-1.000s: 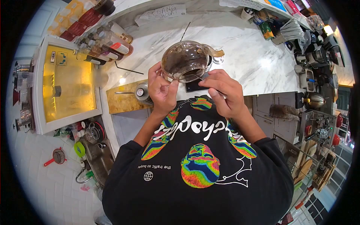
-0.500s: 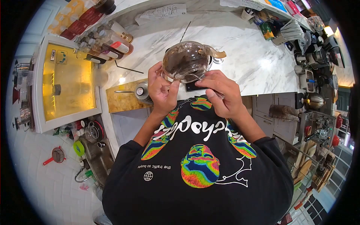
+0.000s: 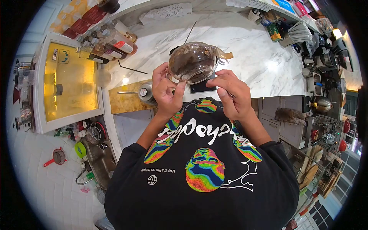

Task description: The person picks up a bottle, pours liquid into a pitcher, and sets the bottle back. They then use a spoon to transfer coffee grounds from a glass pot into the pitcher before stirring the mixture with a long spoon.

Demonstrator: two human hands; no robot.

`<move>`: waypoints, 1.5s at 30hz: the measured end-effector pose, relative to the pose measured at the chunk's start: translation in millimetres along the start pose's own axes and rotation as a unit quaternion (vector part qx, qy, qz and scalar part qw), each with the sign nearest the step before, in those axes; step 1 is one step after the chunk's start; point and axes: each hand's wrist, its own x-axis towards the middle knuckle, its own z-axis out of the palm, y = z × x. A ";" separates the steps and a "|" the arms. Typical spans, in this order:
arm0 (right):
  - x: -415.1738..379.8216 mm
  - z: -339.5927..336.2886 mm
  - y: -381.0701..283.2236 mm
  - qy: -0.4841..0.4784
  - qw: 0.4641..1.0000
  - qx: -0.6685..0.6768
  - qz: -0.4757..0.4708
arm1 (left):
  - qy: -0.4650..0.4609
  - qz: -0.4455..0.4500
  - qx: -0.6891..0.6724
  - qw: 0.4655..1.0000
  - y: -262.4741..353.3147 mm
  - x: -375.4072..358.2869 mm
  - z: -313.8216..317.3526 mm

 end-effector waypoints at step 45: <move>0.9 3.8 4.4 0.014 0.999 -0.045 0.005 | -0.018 0.007 0.082 0.996 5.3 4.7 -1.3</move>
